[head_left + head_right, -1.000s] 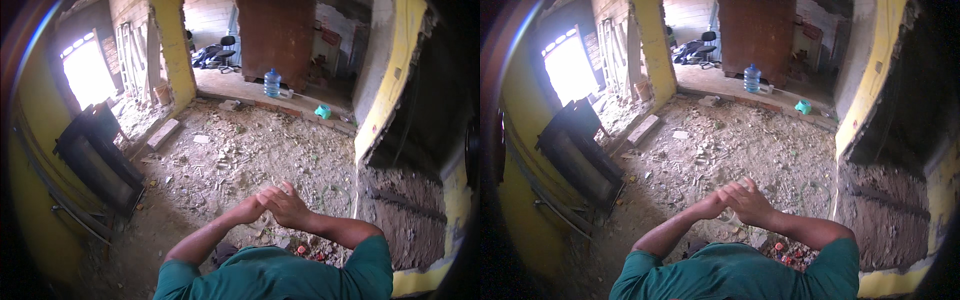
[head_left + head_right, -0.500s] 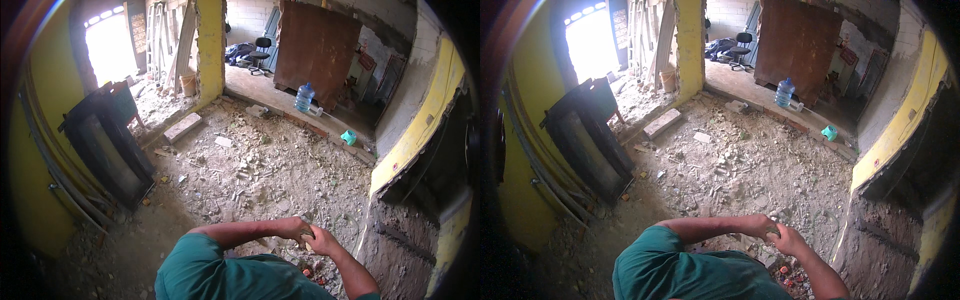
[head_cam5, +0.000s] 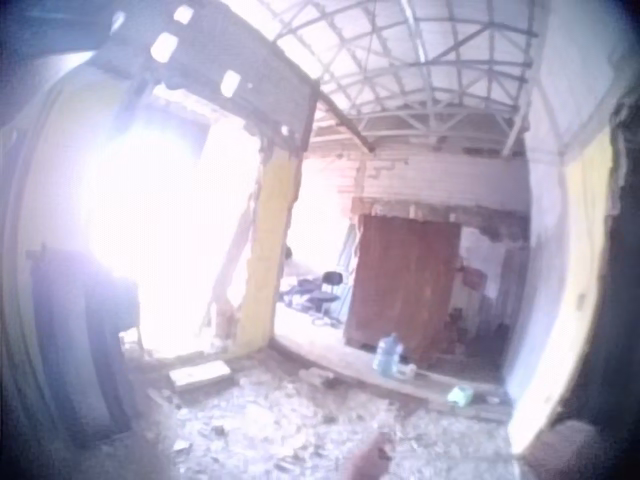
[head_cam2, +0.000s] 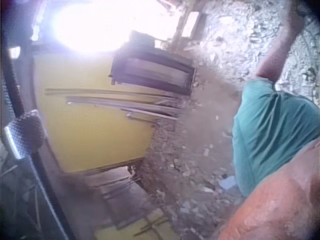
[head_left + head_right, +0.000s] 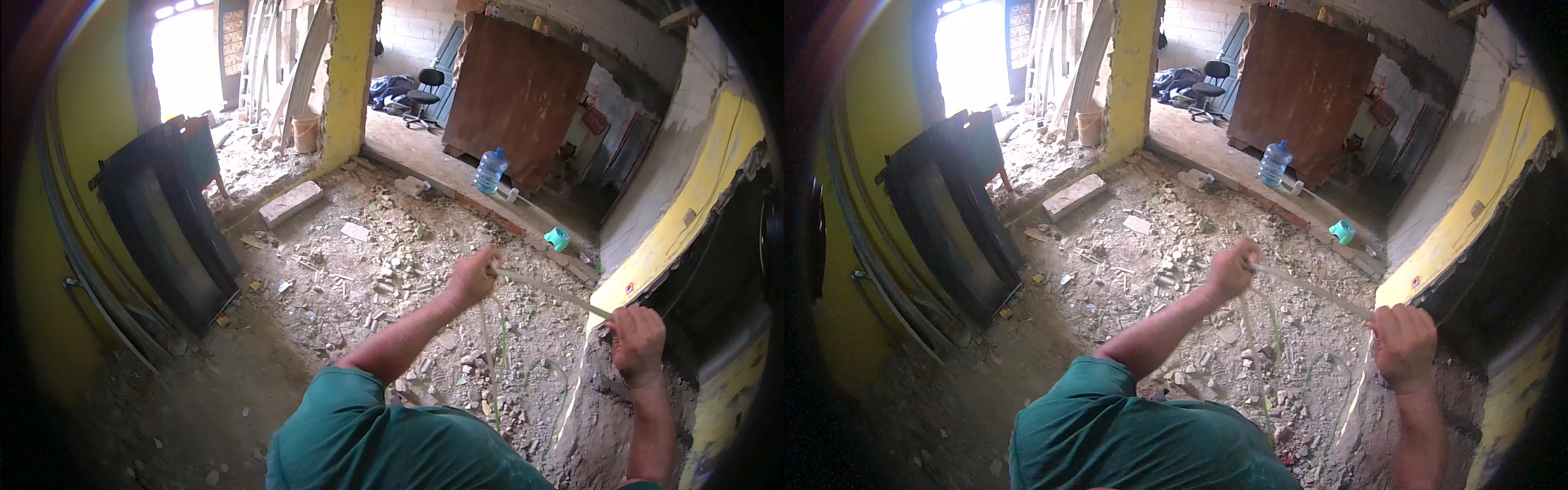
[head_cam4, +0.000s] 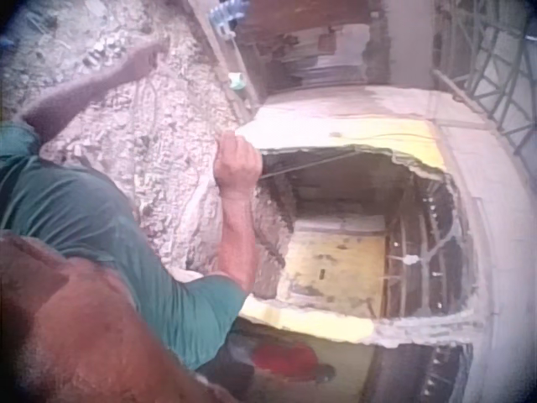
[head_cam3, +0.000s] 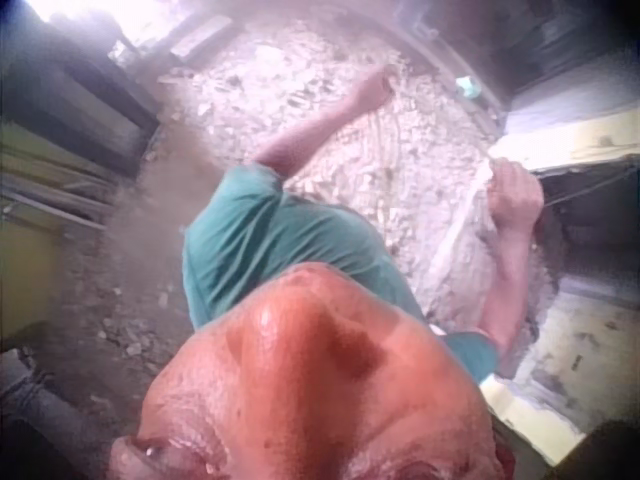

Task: The person secures a green plastic pipe along the edge of a yellow wall using a thin metal rod. They repeatedly position the pipe and use the rod to fasten it to the wall surface. The person then walks through a debris-filled room.

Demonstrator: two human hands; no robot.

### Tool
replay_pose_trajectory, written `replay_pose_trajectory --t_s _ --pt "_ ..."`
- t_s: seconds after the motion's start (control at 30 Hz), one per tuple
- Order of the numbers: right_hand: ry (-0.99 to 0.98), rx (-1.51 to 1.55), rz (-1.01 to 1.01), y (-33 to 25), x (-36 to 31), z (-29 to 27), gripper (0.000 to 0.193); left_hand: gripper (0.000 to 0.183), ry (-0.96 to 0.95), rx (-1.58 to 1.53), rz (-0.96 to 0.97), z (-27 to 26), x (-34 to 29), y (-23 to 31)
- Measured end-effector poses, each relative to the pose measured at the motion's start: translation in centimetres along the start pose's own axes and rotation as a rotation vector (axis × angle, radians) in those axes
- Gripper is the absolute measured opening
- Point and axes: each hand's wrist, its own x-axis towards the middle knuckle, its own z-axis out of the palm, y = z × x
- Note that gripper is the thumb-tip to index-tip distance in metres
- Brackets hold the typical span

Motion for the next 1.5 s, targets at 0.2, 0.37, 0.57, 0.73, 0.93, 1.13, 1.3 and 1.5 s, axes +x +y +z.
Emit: replay_pose_trajectory --t_s 0.2,0.37,0.57,0.73,0.93,1.13,1.3,1.5 --pt "0.247 -0.344 0.045 9.8 -3.7 -7.3 0.015 0.019 0.329 0.06 0.337 -6.8 5.4 -0.1" --pt "0.088 -0.125 0.734 18.7 -9.1 -4.9 0.023 0.03 -0.164 -0.344 -0.163 -5.6 2.0 -1.2" --pt "0.116 0.23 1.148 15.6 -10.6 10.1 0.025 0.05 -0.68 0.12 -0.573 4.5 -6.9 0.0" --pt "-0.144 0.632 0.866 -0.6 -6.3 18.5 0.012 0.05 -0.9 0.288 -0.438 8.8 -9.1 2.2" --pt "-0.208 0.613 0.44 -9.3 -8.8 19.2 0.017 0.047 -0.832 -0.549 -0.779 4.7 -9.4 2.8" --pt "-0.229 0.761 0.147 -12.5 -11.4 17.7 0.01 0.046 -0.381 -0.448 -0.94 4.2 -9.6 2.9" --pt "-0.073 0.596 0.218 -9.3 -13.7 17.3 0.007 0.035 -0.184 -0.292 -0.855 1.3 -8.3 4.4" --pt "-0.287 0.423 0.421 -3.6 -11.2 18.1 0.027 0.038 -0.518 -0.237 -0.618 4.6 -9.6 7.4"
